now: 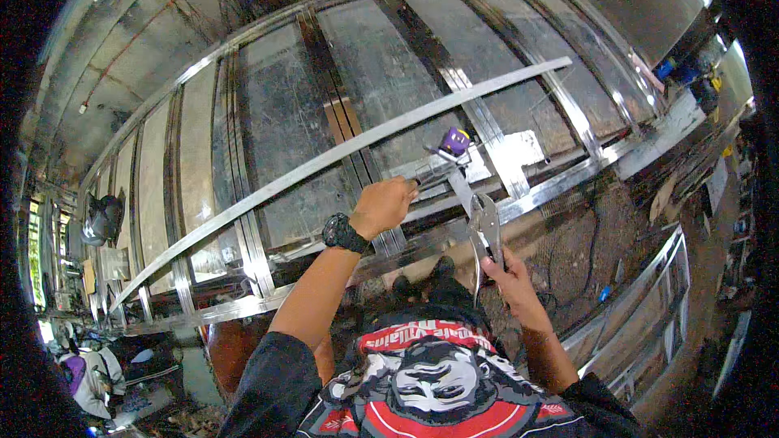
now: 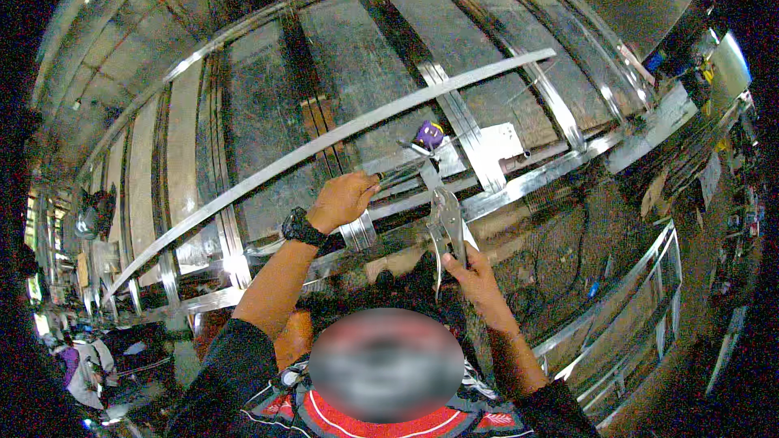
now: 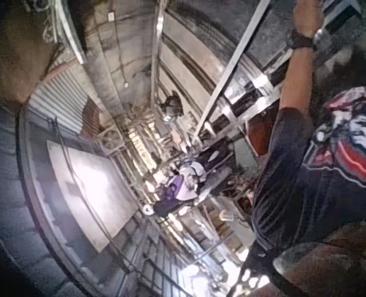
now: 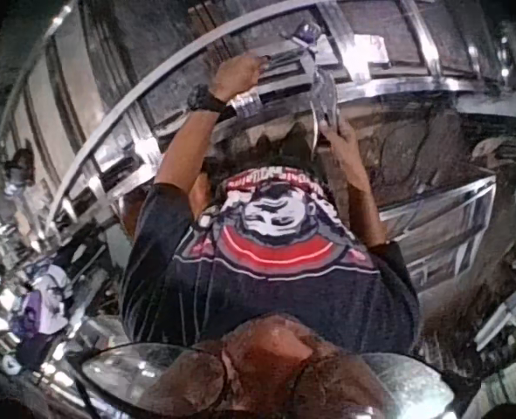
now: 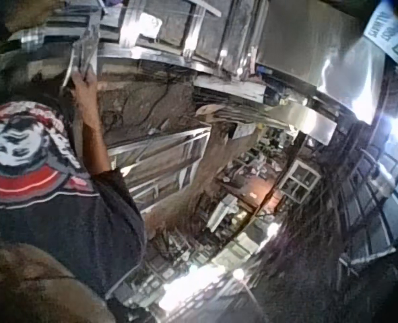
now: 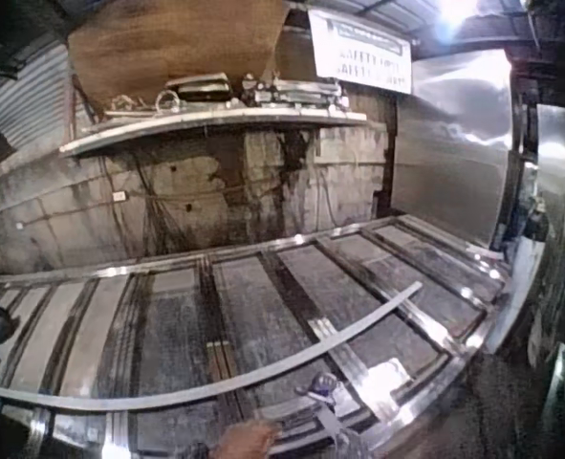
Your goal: The person assembles a metal frame by bending and fitting small metal pieces into a larger structure. They use pliers to bend the metal and a tape measure to check dimensions, working on a workbench in a workshop.
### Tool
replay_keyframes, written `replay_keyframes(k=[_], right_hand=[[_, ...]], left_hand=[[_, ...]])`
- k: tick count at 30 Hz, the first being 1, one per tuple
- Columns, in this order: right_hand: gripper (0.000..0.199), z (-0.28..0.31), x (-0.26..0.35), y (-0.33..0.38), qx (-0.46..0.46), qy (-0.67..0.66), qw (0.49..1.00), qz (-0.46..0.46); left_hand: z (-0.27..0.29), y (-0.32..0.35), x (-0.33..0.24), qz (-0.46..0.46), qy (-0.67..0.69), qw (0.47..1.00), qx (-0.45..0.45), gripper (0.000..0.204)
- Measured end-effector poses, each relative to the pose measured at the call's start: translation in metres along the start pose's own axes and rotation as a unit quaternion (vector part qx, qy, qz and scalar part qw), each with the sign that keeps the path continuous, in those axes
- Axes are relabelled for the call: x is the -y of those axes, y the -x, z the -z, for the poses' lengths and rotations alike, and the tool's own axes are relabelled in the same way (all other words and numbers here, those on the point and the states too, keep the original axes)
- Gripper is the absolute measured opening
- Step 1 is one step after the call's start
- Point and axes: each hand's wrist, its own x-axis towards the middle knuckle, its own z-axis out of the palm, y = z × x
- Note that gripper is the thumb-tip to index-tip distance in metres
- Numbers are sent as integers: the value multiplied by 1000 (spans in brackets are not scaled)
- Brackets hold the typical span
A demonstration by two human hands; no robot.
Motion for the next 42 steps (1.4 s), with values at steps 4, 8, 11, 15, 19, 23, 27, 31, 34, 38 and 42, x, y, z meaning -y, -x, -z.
replay_keyframes(k=[4, 8, 11, 15, 19, 23, 27, 31, 34, 38, 42], right_hand=[[31, 11, -6, -3, 29, -165, 978, -122], [35, 29, -11, -22, 82, -114, 983, -122], [31, 35, -20, -39, 78, 51, 993, -72], [34, 46, -30, -65, 105, 126, 986, -39], [43, 48, -31, -79, 110, 282, 951, 57], [47, 46, -35, -89, 127, 323, 938, 13], [48, 29, -9, -88, 120, 81, 973, -181], [53, 22, -48, -88, 109, 98, 987, -62], [51, 8, -42, -81, 82, 51, 992, -82], [57, -5, -39, -76, 51, 97, 994, -29], [65, -10, -57, -83, 96, -17, 982, -159]], left_hand=[[-37, -8, 14, -11, 32, 999, 6, 27], [-53, -14, 17, 17, 40, 997, 67, 29], [-66, -17, 27, 5, 64, 996, 57, 29], [-77, -21, 35, 26, 39, 998, 52, 26], [-85, -24, 39, 68, 52, 994, 62, 28], [-84, -29, 41, 86, 115, 988, 63, 32], [-88, -42, 61, 138, 135, 973, 124, 40], [-89, -57, 78, 115, 185, 964, 151, 39], [-83, -60, 85, 144, 250, 938, 192, 34], [-56, -63, 78, 164, 385, 871, 256, 25], [-57, -60, 79, 182, 456, 835, 248, 22]])
